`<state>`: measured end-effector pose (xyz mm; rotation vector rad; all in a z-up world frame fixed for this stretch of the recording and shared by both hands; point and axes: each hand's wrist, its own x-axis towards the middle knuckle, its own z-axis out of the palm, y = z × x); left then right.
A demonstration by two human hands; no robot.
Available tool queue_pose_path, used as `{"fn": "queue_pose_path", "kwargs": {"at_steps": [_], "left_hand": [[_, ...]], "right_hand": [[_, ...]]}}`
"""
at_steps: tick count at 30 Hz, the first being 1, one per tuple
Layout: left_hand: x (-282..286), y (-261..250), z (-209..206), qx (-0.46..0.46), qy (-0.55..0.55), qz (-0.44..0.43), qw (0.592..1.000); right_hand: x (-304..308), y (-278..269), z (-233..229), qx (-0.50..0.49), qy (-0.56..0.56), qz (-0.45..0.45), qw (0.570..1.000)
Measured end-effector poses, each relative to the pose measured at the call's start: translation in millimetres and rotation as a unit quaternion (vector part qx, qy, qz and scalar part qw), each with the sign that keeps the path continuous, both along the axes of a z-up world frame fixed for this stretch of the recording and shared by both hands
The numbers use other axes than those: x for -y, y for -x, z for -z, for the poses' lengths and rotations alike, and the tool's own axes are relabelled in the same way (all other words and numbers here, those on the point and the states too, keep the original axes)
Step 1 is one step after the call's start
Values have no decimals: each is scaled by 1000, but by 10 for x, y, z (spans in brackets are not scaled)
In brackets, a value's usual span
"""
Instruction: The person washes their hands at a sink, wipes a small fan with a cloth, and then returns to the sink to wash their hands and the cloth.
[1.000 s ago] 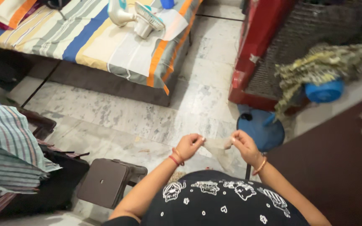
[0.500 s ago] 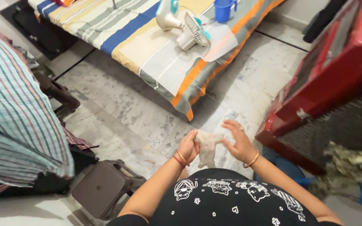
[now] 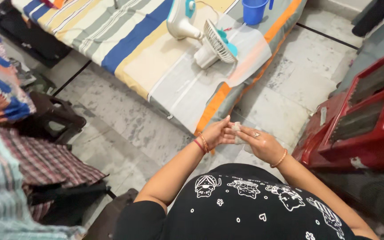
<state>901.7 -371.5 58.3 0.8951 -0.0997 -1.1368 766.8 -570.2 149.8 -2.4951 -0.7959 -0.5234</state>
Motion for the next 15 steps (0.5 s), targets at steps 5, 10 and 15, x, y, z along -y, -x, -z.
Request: {"fn": "queue_pose_path", "kwargs": {"at_steps": [5,10,15], "left_hand": [[472,-729,-35,5,-35,5,999],[1021,-1557,148,30,-37,-55,997],[1522,-2157,248,35,-69,-168,983]], "right_hand": [[782,-679,371,-30,-26,68,997],[1890,-1572,1091,-376,-306,228,844],[2878,-2611,1410,-496,-559,131,651]]}}
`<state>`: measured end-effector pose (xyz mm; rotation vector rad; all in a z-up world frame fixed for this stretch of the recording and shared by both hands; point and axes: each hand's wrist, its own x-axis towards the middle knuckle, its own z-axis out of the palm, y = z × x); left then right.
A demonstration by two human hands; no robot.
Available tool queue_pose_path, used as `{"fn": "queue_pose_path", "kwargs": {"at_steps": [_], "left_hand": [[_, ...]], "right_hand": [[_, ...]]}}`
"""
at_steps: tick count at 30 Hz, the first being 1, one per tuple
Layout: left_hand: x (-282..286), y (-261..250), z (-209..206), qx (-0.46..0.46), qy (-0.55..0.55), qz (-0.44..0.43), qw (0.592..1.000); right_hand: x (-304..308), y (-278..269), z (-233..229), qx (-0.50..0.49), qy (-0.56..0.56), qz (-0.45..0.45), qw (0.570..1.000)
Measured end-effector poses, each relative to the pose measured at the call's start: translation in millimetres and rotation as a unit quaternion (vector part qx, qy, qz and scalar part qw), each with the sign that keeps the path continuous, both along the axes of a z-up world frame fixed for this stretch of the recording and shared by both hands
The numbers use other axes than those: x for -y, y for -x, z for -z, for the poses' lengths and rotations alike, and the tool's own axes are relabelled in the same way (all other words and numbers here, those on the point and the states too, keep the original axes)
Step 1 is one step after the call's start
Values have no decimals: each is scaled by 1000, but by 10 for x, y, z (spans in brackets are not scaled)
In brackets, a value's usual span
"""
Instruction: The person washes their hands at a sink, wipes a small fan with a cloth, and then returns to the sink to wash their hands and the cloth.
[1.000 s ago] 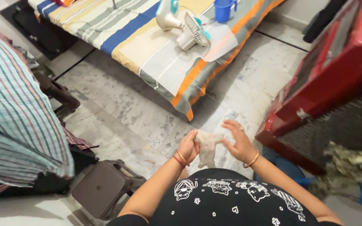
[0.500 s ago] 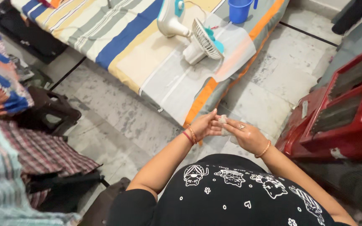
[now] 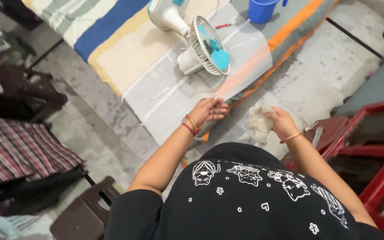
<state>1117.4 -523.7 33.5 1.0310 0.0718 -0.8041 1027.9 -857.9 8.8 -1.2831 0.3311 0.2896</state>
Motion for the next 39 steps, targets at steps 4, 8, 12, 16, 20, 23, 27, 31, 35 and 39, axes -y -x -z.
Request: {"fn": "queue_pose_path", "kwargs": {"at_steps": [4,8,12,16,20,23,27,31,35,39], "left_hand": [[169,-218,36,-4,17,-83,996],[118,-499,50,9,-4,-157,988],[93,-927,103,38,-6,-221,975],[231,-1487,331,60,-27,-230,971],[499,-1917,818,118,-100,-249,956],[768,-1991,1174,165,-159,-261,938],[942,-2141,933,224,-386,-282,849],[1068,-2289,407,183,-545,-232,785],[1167,-2440,289,168,-629,-252,716],[1245,-2504,313,159,-670,-259,678]], "right_hand": [[352,-747,-355,-66,-140,-23,988],[309,-1470,-470,-32,-230,-83,969],[188,-2109,-308,-7,-147,-119,982],[142,-2669,-173,-49,-84,-108,989],[197,-3095,-66,-79,-81,-115,987],[207,-3403,-19,-61,-135,-136,980],[7,-3860,78,-62,-194,-154,967],[-423,-4248,368,-5,-303,-182,935],[-820,-4303,519,87,-313,-324,889],[-908,-4428,456,388,37,-488,781]]}}
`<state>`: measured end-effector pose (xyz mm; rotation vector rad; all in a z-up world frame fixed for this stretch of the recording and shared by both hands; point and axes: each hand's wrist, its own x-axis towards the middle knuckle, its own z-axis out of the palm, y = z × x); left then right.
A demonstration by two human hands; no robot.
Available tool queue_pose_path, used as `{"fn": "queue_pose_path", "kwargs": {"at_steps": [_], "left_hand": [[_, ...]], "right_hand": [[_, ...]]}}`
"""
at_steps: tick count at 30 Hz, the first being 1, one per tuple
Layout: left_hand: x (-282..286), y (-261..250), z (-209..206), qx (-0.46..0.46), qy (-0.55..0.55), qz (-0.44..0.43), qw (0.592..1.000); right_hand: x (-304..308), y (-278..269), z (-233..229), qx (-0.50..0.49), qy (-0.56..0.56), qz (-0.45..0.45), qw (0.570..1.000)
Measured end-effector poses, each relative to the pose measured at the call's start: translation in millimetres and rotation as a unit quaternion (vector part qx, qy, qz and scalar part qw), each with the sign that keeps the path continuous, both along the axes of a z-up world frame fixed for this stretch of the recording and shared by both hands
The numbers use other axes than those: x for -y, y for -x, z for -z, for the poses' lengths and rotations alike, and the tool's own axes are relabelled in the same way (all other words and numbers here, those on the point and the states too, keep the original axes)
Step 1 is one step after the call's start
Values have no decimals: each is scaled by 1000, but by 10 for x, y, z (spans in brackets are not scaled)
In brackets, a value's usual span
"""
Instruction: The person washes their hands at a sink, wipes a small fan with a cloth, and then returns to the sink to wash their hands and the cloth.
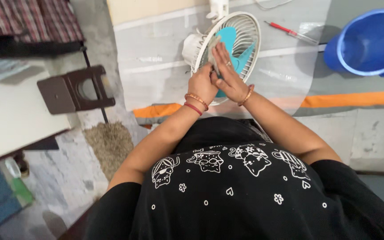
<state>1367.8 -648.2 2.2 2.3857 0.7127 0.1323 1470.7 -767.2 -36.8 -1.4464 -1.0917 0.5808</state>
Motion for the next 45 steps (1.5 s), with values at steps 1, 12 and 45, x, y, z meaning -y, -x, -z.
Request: {"fn": "queue_pose_path", "kwargs": {"at_steps": [1,12,45], "left_hand": [[14,-19,-14,-6,-2,-9,1000],[73,-169,-283,104,-6,-90,990],[98,-358,-197,20,26,-144,989]], "right_hand": [[-34,-72,31,51,1,2,999],[-197,-329,254,120,90,-21,988],[-321,-600,66,76,129,-64,987]]}}
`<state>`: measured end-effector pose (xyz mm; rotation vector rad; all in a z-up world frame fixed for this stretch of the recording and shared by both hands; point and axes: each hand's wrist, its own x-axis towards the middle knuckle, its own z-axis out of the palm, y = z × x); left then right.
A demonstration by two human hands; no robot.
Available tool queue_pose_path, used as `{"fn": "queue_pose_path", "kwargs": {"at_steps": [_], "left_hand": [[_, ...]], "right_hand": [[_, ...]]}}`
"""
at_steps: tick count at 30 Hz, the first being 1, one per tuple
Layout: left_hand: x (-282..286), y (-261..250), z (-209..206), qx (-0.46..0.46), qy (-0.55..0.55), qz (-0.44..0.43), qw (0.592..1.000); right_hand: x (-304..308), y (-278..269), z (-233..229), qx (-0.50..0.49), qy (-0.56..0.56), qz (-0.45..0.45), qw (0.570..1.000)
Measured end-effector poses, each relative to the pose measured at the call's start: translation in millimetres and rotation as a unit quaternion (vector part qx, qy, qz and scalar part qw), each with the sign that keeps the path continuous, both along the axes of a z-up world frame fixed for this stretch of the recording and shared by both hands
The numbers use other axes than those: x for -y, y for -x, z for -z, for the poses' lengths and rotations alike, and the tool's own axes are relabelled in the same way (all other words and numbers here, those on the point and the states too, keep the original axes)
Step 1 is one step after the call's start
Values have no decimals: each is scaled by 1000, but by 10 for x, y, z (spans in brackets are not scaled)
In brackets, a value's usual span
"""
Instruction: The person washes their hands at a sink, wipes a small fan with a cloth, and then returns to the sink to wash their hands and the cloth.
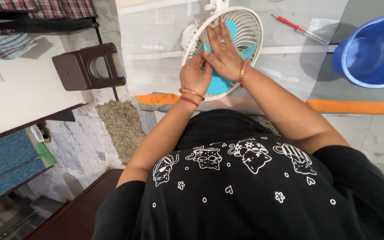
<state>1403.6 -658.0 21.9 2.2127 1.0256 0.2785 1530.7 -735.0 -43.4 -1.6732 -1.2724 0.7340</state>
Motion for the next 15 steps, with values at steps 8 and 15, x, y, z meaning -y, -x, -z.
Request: {"fn": "queue_pose_path", "kwargs": {"at_steps": [8,15], "left_hand": [[36,-38,-142,-24,-2,-4,1000],[39,116,-139,-131,23,-1,991]], "right_hand": [[-46,45,464,0,85,117,990],[84,195,277,-128,59,132,981]]}}
